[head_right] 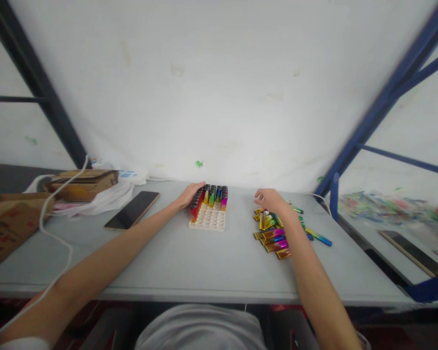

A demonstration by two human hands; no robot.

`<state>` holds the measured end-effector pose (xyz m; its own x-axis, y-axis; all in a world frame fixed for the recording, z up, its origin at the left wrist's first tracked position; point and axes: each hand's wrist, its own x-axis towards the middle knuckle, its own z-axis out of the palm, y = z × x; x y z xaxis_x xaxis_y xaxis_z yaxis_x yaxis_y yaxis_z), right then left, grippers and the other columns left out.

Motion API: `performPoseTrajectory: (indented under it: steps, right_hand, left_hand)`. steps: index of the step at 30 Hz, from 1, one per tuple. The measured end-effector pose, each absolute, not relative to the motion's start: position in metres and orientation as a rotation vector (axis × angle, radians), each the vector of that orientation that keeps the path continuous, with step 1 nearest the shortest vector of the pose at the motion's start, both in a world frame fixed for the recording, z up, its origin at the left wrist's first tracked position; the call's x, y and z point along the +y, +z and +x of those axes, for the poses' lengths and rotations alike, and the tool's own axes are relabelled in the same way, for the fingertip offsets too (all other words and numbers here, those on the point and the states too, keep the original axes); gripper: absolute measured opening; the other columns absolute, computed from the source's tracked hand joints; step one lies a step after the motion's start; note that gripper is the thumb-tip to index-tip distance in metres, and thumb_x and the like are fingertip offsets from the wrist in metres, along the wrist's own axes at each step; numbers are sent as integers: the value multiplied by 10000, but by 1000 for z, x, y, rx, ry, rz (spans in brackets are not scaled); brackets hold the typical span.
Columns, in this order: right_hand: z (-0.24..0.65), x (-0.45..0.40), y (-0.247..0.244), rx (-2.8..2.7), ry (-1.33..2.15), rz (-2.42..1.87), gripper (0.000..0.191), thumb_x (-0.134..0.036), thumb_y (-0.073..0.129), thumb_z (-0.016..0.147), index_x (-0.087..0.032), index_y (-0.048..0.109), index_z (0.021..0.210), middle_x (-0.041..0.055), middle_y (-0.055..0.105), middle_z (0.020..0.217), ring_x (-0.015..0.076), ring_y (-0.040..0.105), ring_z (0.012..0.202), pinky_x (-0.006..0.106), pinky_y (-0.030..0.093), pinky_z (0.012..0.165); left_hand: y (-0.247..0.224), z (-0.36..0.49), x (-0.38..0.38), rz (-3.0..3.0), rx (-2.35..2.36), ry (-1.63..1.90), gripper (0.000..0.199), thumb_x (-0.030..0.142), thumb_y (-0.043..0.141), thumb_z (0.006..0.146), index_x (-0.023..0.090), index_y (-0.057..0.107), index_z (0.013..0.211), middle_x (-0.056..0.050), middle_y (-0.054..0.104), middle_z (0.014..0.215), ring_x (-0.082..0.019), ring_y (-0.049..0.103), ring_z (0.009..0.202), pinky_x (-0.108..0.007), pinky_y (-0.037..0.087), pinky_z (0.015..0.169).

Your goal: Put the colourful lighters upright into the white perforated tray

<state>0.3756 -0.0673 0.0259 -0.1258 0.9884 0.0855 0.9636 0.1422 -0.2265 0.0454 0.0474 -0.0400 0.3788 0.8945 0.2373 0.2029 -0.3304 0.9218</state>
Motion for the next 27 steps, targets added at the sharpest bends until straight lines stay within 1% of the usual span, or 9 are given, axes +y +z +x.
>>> performPoseTrajectory:
  steps: [2, 4, 9, 14, 17, 19, 22, 25, 27]
  right_hand:
    - [387, -70, 22, -2240, 269, -1954, 260, -219, 650, 873, -142, 745, 1102, 110, 788, 998, 211, 730, 832, 289, 536, 794]
    - [396, -71, 19, -2289, 365, -1939, 291, -174, 668, 824, -154, 763, 1099, 103, 786, 1067, 226, 735, 920, 285, 543, 836]
    - [403, -66, 14, -2340, 487, -1929, 292, -135, 676, 738, -194, 805, 993, 68, 799, 1023, 250, 737, 933, 305, 548, 851]
    - [397, -62, 8, -2336, 436, -1926, 183, -227, 719, 769, -178, 795, 929, 97, 795, 969, 247, 726, 866, 309, 529, 801]
    - [392, -63, 5, -2298, 334, -1896, 166, -271, 721, 804, -167, 742, 932, 113, 780, 986, 230, 701, 858, 305, 513, 795]
    - [387, -64, 6, -2208, 309, -1813, 207, -342, 655, 879, -176, 685, 999, 93, 771, 926, 206, 679, 806, 304, 505, 776]
    - [370, -68, 12, -2033, 348, -1596, 340, -477, 527, 956, -190, 622, 1111, 16, 706, 738, 165, 609, 650, 291, 483, 699]
    - [344, -72, 21, -1823, 455, -1406, 494, -611, 524, 915, -174, 660, 1102, -33, 579, 629, 130, 479, 546, 259, 415, 566]
    - [324, -76, 25, -1682, 574, -1322, 518, -637, 600, 852, -168, 693, 1051, -33, 550, 632, 119, 433, 553, 240, 376, 523]
  left_hand:
    - [-41, 45, 48, 1761, 966, 1009, 575, 703, 499, 820, 165, 634, 668, -18, 638, 648, -211, 549, 709, -326, 427, 739]
    - [-41, 45, 48, 1760, 962, 1013, 574, 709, 501, 817, 169, 622, 665, -12, 630, 639, -210, 545, 702, -330, 429, 744]
    - [-38, 45, 45, 1776, 975, 1009, 570, 706, 483, 827, 179, 598, 643, -6, 614, 620, -206, 535, 688, -331, 427, 742]
    - [-36, 45, 43, 1775, 982, 999, 576, 706, 480, 827, 180, 607, 630, -5, 613, 606, -204, 536, 680, -326, 424, 730]
    - [-38, 45, 45, 1773, 990, 1000, 578, 710, 488, 824, 179, 611, 630, -2, 607, 599, -204, 535, 674, -324, 421, 717]
    - [-40, 45, 47, 1774, 982, 998, 578, 710, 491, 825, 179, 607, 627, 3, 596, 590, -200, 527, 662, -324, 417, 707]
    - [-41, 45, 48, 1774, 972, 994, 577, 707, 488, 832, 179, 609, 632, 6, 591, 588, -197, 520, 655, -323, 415, 700]
    - [-40, 45, 48, 1798, 966, 1014, 570, 694, 483, 841, 179, 614, 637, -3, 611, 614, -201, 527, 681, -323, 419, 719]
    - [-39, 45, 48, 1827, 965, 1027, 562, 684, 474, 845, 181, 613, 636, -11, 630, 643, -208, 537, 710, -323, 421, 740]
